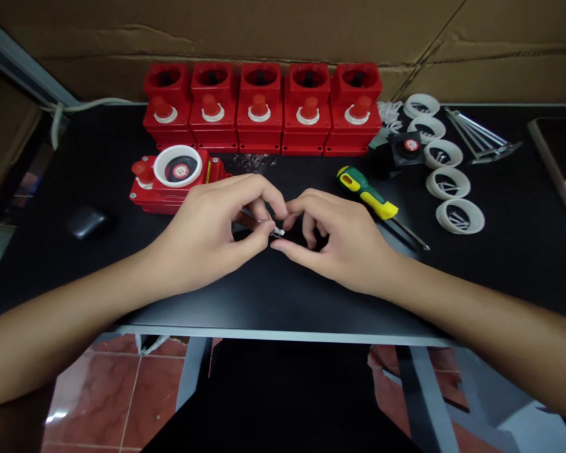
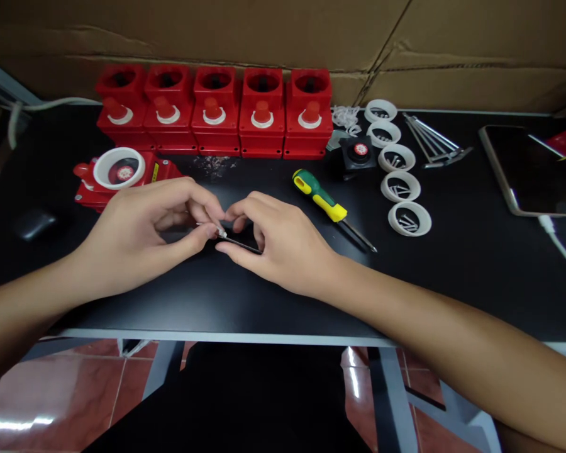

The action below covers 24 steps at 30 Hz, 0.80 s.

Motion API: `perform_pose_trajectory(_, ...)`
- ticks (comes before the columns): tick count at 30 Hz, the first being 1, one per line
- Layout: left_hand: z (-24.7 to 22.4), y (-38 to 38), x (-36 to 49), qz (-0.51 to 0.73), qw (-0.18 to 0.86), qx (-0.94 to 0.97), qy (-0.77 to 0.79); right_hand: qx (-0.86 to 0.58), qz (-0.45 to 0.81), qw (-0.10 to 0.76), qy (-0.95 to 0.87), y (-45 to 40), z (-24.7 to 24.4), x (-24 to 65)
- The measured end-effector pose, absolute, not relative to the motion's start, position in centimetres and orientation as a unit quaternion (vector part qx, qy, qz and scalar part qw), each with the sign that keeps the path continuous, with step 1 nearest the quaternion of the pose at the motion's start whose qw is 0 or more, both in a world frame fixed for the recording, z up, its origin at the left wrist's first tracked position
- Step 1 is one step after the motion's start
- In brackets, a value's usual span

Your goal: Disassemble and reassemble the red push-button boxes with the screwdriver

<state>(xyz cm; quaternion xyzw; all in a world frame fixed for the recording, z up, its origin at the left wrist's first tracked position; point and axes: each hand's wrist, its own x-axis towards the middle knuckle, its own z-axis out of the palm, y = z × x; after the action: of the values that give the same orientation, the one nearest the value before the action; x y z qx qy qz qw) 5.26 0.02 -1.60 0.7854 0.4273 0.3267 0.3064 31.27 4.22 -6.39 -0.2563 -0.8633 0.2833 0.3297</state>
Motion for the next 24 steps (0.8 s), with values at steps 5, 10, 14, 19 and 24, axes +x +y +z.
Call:
perform_pose_trajectory(5,-1.37,-0.38,5.44,0.335,0.325,0.767,0.44,-0.236,0.27,0.36,-0.861,4.23,-6.42,30.61)
perform_pose_trajectory(10,-1.38,-0.22,5.27,0.338,0.333,0.762,0.442,-0.265,0.319,0.365,-0.833,4.27,-6.49,30.44)
perform_pose_trajectory(14,-1.28,-0.1,5.24,0.334,0.333,0.762,0.443,-0.277,0.376,0.341,-0.816,4.27,-6.39,30.34)
perform_pose_trajectory(19,-1.04,-0.19,5.21,0.319,0.332,0.76,0.459,-0.27,0.373,0.33,-0.824,4.27,-6.1,30.36)
perform_pose_trajectory(24,-1.05,-0.35,5.13,0.315,0.335,0.758,0.463,-0.285,0.378,0.315,-0.822,4.26,-5.98,30.38)
